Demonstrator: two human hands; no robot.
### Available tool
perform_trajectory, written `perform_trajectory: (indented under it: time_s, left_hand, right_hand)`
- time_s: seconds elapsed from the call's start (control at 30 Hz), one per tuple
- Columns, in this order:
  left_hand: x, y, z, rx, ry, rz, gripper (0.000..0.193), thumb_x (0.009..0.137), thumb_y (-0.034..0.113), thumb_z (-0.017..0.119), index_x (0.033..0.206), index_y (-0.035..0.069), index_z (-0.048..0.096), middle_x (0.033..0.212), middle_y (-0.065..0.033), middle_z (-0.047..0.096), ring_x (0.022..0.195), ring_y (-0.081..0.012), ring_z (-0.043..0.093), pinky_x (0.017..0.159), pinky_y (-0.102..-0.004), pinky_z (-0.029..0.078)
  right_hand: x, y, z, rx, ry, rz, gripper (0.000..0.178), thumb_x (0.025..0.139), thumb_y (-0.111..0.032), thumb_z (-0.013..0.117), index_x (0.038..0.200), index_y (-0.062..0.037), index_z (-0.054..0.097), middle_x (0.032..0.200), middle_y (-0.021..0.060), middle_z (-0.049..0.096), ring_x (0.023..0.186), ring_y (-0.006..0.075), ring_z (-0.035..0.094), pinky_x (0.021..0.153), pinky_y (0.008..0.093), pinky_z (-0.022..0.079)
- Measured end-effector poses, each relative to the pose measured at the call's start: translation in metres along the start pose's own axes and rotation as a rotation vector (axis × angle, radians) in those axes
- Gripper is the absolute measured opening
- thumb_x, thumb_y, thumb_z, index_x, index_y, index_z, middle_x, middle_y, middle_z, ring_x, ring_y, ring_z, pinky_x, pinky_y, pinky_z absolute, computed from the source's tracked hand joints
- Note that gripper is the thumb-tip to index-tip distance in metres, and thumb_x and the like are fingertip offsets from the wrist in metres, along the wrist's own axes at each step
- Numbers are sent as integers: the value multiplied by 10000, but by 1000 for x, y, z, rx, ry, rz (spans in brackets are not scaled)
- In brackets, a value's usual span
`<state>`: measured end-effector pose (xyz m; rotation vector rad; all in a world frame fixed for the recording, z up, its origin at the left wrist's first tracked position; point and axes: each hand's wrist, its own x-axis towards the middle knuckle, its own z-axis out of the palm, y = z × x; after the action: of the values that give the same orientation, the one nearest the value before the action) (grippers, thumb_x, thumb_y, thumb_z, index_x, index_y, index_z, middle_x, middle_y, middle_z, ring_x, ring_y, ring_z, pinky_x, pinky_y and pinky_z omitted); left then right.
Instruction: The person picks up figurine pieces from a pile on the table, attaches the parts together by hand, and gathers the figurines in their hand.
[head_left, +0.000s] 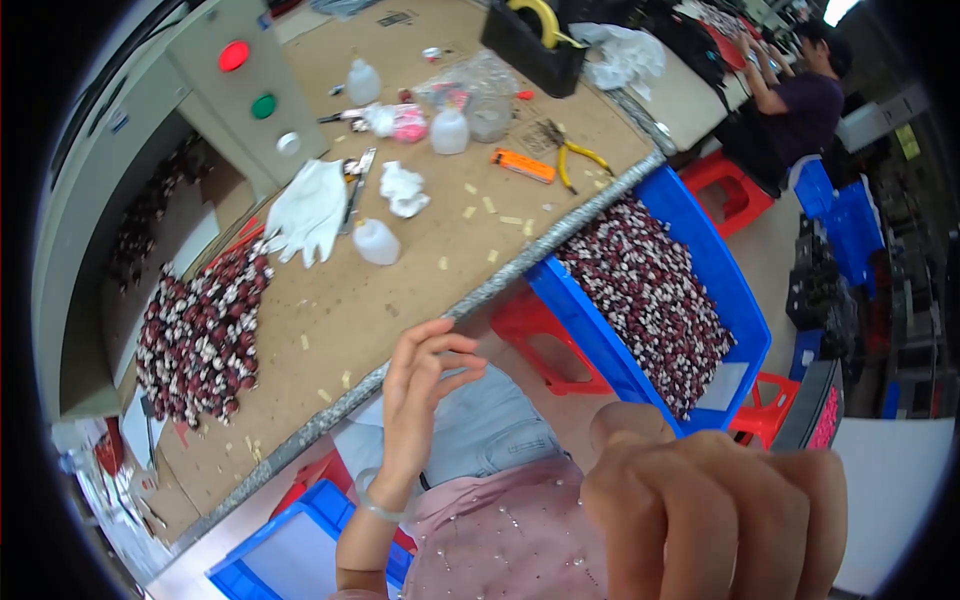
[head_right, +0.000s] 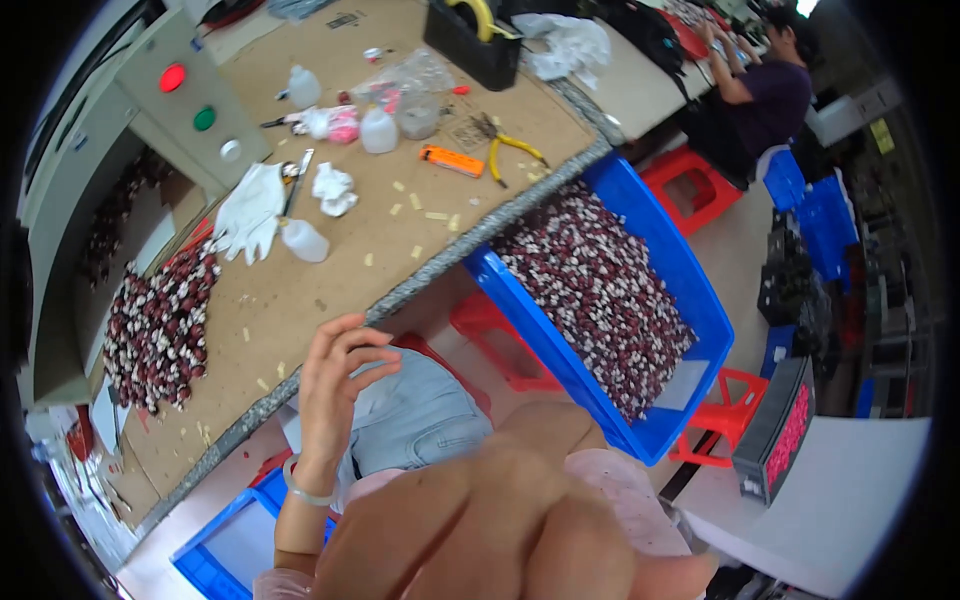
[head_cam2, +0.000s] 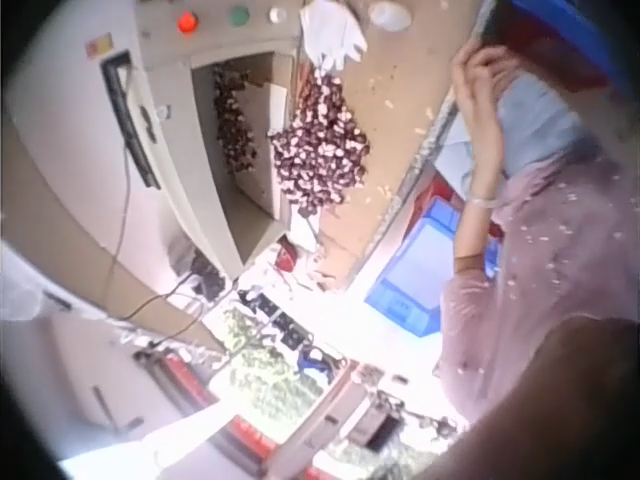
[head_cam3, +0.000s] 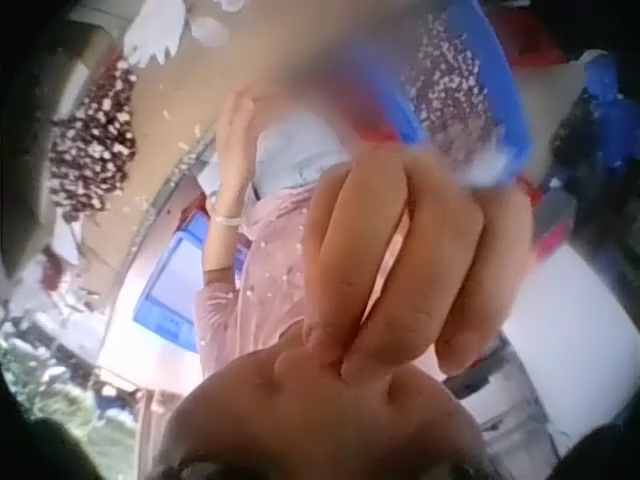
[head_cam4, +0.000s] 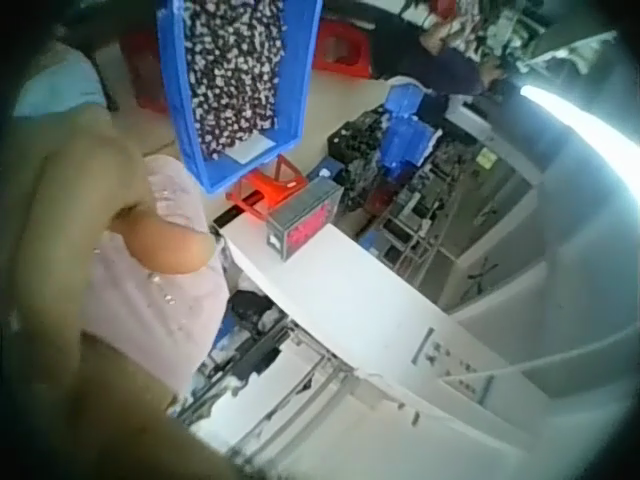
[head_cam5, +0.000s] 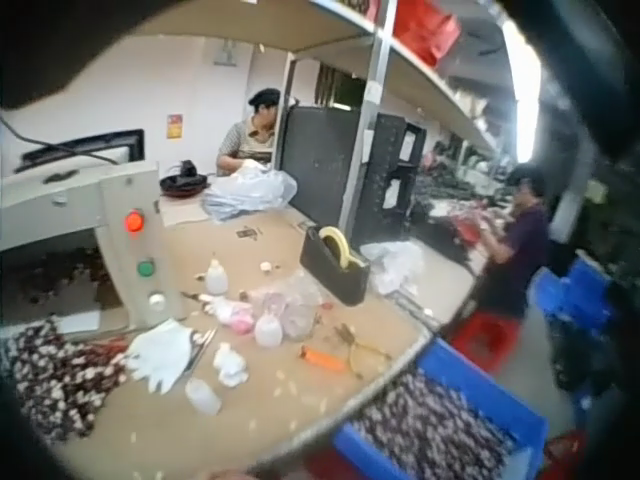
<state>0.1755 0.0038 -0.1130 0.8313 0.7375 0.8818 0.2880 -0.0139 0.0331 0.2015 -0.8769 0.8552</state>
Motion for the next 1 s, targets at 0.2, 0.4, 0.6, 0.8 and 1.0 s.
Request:
perform_trajectory:
  time_s: [0.2,0.4,0.6,0.8,1.0]
  left_hand:
    - [-51,21,-48,-39,263,206,422,958,278,448,1257,-16,401,1090,-168,560,960,-248,608,862,-398,503]
    - [-78,26,-87,-105,437,329,401,944,234,467,1247,-23,417,1065,-155,573,961,-241,607,878,-388,480]
    - [-68,33,-129,-70,540,346,257,962,102,429,1164,-38,505,1019,-105,595,875,-137,574,805,-279,475]
    - [-50,39,-144,-3,462,360,245,953,70,446,1159,-44,516,1022,-102,596,896,-123,572,788,-263,475]
    - [-44,43,-147,-19,551,408,272,919,8,497,1187,-34,511,1080,-113,581,899,-118,580,786,-250,498]
  right_hand:
    - [-8,24,10,273,-159,526,300,1004,-236,334,901,-67,559,893,120,641,807,265,597,780,286,479]
    - [-54,56,14,-49,64,691,282,956,-350,452,819,-113,521,813,26,568,776,136,518,675,233,395]
    - [-64,203,-77,-1192,-584,968,314,807,-21,610,1119,0,578,1011,138,553,873,248,586,693,333,465]
    - [-81,251,-107,-1410,-660,814,359,718,6,705,1062,-17,606,945,132,563,832,299,579,685,373,476]
    - [-78,218,-85,-1350,-642,784,269,699,13,725,954,-12,641,896,111,613,729,226,609,620,313,494]
